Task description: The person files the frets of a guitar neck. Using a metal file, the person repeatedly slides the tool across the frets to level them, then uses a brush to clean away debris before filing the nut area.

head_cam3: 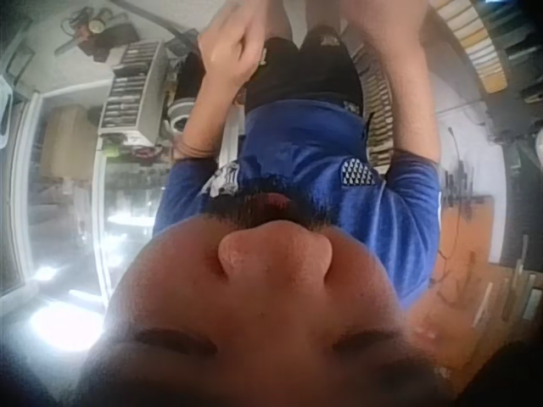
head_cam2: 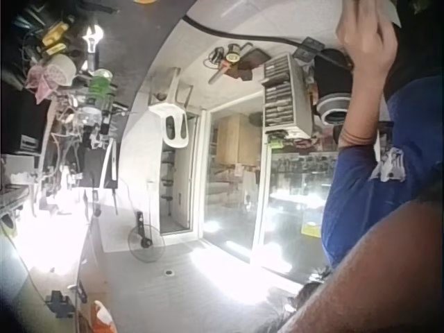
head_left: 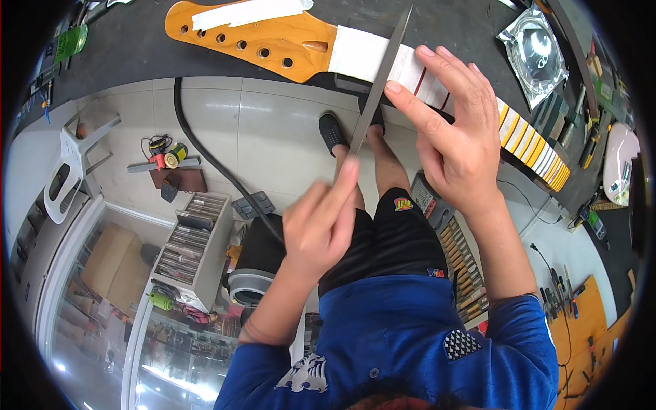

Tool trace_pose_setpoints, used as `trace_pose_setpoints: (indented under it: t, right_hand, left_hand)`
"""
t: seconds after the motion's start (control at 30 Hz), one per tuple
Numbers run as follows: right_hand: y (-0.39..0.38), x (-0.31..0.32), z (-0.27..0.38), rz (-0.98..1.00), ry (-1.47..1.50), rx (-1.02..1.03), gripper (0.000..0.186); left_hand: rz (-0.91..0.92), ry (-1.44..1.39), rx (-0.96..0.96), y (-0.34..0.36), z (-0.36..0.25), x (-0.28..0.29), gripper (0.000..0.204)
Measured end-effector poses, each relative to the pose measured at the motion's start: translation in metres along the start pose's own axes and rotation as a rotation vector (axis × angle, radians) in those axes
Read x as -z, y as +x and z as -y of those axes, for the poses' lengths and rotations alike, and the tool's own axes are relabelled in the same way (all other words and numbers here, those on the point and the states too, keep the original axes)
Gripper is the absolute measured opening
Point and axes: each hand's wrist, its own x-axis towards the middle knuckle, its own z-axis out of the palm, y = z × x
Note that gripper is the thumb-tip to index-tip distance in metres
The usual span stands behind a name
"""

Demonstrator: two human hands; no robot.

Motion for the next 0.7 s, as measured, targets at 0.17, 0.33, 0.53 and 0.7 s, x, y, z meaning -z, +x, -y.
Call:
trace_pose_setpoints:
  t: [0.17,0.33,0.53,0.7]
  right_hand:
    - [0.0,0.003,0.001,0.01,-0.011,-0.003,0.073]
    - [0.001,0.003,0.0,0.019,-0.005,-0.001,0.076]
    - [0.001,0.002,0.002,0.0,0.005,-0.019,0.071]
    - [0.0,0.003,0.001,0.016,0.011,-0.001,0.076]
  left_hand:
    - [-0.062,-0.087,-0.028,0.05,-0.001,-0.017,0.06]
    - [-0.015,0.061,-0.022,-0.069,0.012,0.014,0.063]
    - [-0.026,0.109,-0.077,-0.08,0.011,0.014,0.066]
    - [-0.035,0.149,-0.094,-0.076,0.013,0.011,0.069]
